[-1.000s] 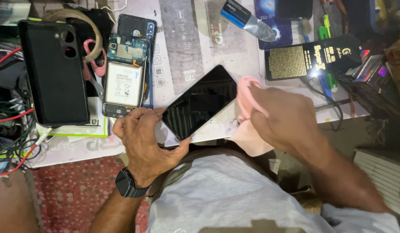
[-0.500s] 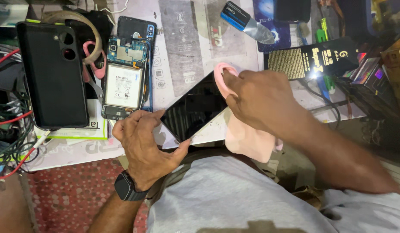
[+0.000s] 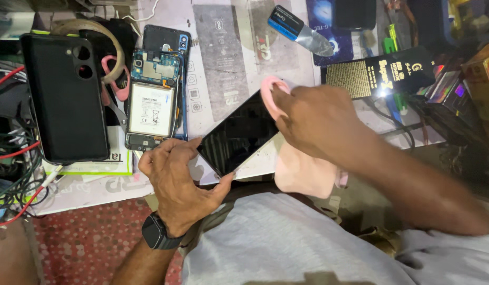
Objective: The person repeatedly wipes the screen of a black smartphone with a pink cloth. They rotate the phone and wipe different areas of the screen multiple times.
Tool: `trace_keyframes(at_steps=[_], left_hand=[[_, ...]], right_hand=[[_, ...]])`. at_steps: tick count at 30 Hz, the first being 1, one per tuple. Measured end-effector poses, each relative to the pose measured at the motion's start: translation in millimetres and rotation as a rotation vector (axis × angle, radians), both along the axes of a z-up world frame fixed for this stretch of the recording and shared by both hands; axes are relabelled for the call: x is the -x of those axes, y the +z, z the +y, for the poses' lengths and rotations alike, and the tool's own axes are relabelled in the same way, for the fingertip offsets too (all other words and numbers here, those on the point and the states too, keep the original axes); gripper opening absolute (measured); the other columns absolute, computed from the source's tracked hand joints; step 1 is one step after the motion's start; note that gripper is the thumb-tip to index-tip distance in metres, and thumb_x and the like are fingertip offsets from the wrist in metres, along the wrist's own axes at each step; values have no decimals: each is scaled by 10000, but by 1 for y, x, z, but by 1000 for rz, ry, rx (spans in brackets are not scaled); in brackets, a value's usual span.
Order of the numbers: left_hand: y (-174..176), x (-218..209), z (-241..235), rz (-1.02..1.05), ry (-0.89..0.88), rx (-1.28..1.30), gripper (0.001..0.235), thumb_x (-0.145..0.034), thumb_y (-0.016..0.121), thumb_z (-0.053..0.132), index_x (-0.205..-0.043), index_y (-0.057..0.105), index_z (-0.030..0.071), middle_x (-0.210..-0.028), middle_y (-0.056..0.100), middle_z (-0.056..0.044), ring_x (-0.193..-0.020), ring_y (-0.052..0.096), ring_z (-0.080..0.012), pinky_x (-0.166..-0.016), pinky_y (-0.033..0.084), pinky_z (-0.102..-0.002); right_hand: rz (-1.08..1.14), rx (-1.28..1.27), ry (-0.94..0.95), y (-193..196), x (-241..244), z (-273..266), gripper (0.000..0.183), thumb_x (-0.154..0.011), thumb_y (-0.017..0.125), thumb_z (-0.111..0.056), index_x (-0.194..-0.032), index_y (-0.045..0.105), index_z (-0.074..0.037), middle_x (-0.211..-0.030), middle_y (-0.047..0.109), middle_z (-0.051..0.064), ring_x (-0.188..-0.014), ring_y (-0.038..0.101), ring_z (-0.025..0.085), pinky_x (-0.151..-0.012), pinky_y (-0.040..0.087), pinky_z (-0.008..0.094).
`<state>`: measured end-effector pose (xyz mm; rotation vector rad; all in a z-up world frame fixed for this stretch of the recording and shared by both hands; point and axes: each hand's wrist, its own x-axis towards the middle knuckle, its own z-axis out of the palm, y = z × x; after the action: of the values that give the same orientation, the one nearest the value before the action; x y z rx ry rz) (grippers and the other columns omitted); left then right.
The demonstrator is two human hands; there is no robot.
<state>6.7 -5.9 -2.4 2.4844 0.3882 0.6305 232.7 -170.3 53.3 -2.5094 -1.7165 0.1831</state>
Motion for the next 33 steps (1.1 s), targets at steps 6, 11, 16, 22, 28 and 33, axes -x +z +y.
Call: trace_keyframes(at_steps=[6, 11, 16, 22, 28, 33], left_hand=[[-3, 0, -1, 2, -4, 4, 712, -659, 910, 379, -1148, 524, 34, -1192, 673, -107, -1094, 556, -306, -992, 283, -478], [-1, 0, 0, 12, 2, -15, 724, -649, 911, 381, -1160, 538, 30, -1175, 670, -107, -1090, 556, -309, -994, 285, -484], [-3, 1, -1, -19, 0, -10, 722, -682, 914, 392, -1161, 517, 27, -1193, 667, -102, -1085, 548, -302, -1001, 288, -480], [-1, -2, 0, -5, -5, -15, 748, -645, 920, 386, -1181, 532, 37, -1133, 656, -102, -1070, 553, -309, -986, 291, -484], [0, 0, -2, -13, 12, -18, 734, -675, 916, 375, -1187, 515, 36, -1168, 667, -92, -1084, 549, -305, -1001, 294, -482], [-2, 1, -1, -29, 6, -21, 735, -695, 922, 386, -1184, 505, 30, -1193, 673, -97, -1083, 544, -306, -999, 291, -480]], right_hand=[[2, 50, -23, 6, 10, -13, 445, -800, 750, -255, -1185, 705, -37, -709, 676, 103, -566, 653, 304, -485, 496, 437], [-7, 29, -30, -1, 1, 4, 434, -819, 759, -285, -1177, 700, -47, -690, 673, 98, -589, 657, 310, -513, 499, 443], [-11, 65, -6, 7, 9, -12, 453, -814, 740, -253, -1209, 695, -37, -707, 678, 111, -573, 661, 311, -487, 498, 435], [-22, 82, -28, 2, 4, -3, 394, -857, 722, -247, -1198, 698, -50, -693, 676, 108, -567, 660, 310, -499, 499, 441], [-34, 8, 16, -3, 3, 0, 383, -849, 724, -251, -1169, 688, -44, -729, 675, 103, -620, 664, 313, -548, 503, 442], [19, 150, -33, 3, 17, -26, 432, -825, 693, -259, -1213, 672, -74, -778, 689, 109, -626, 668, 326, -521, 498, 450]])
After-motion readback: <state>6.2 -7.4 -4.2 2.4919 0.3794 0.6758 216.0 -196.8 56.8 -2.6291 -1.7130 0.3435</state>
